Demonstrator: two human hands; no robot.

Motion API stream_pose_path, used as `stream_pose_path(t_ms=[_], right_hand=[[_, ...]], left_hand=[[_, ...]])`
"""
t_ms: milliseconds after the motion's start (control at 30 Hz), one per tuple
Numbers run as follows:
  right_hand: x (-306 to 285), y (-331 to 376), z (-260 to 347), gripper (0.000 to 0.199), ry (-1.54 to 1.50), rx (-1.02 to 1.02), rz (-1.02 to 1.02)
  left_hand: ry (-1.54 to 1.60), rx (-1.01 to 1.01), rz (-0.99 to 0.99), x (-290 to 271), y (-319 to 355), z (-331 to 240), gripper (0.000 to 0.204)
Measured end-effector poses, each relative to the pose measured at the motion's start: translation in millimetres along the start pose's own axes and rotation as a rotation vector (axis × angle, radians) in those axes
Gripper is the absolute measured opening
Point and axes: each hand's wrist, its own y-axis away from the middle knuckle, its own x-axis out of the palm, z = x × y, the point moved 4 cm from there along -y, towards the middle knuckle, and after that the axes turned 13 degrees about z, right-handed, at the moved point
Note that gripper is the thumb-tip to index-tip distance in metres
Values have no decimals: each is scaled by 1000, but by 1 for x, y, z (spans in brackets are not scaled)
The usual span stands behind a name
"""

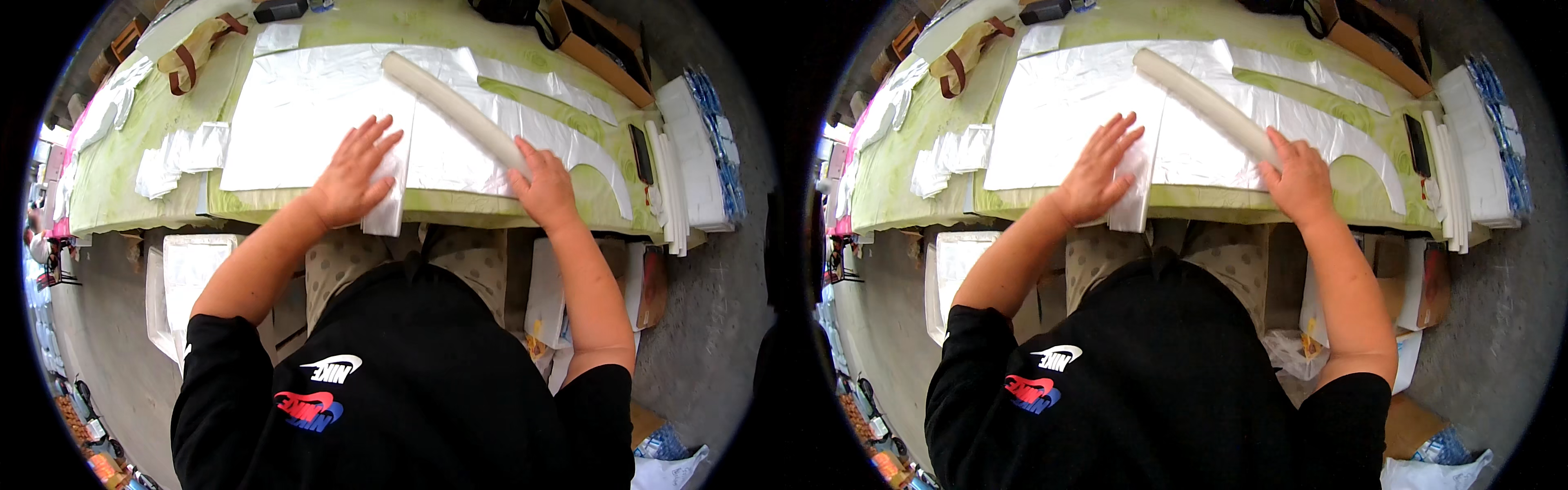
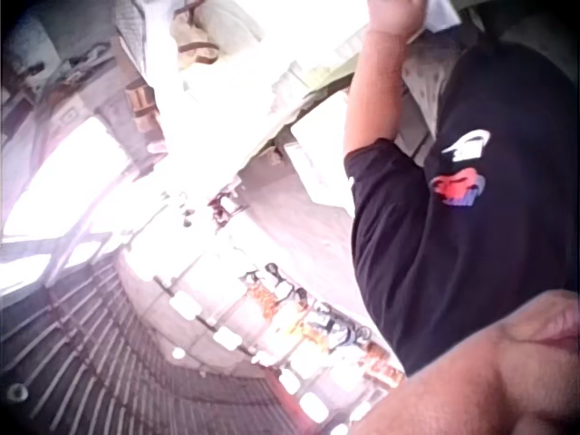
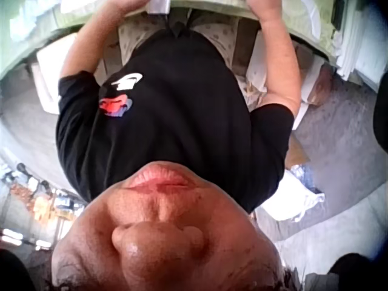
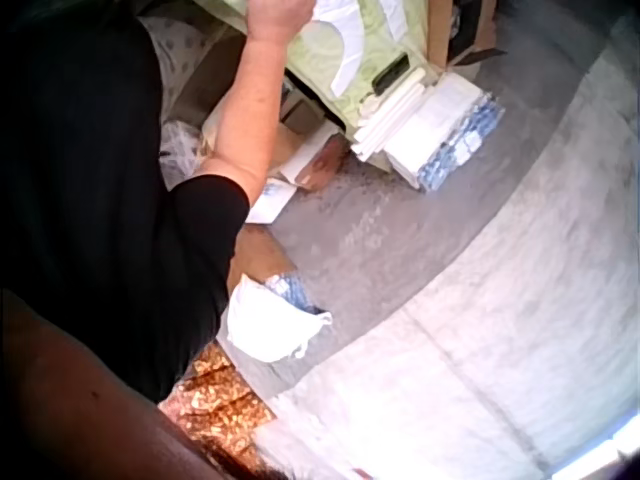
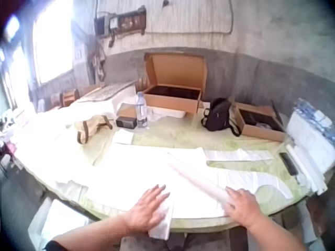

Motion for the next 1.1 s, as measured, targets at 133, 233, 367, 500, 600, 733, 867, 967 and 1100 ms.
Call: stream_pose_path(t_ms=[133,233,367,500,600,733,867,967,1100], right_hand=[[-12,16,38,60,48,-238,-187],[-6,28,95,57,-15,-474,-100],[26,32,131,54,-132,-560,-7],[40,14,141,54,-150,-575,-22],[45,6,141,51,-201,-649,14],[36,9,142,38,-309,-633,-30],[36,7,140,33,-252,-609,-69],[45,4,131,40,-275,-665,-62],[33,1,133,41,-303,-627,-72]], left_hand=[[-159,-83,194,6,13,8,72],[-142,-107,218,-1,16,-1,75],[-176,-4,177,-2,19,-2,79],[-165,51,195,3,21,-10,81],[-144,41,221,9,28,-18,80],[-144,-33,104,14,29,-17,73],[-161,-63,100,17,25,-21,70],[-178,-55,39,16,23,-26,67],[-127,-86,11,15,24,-24,65]])
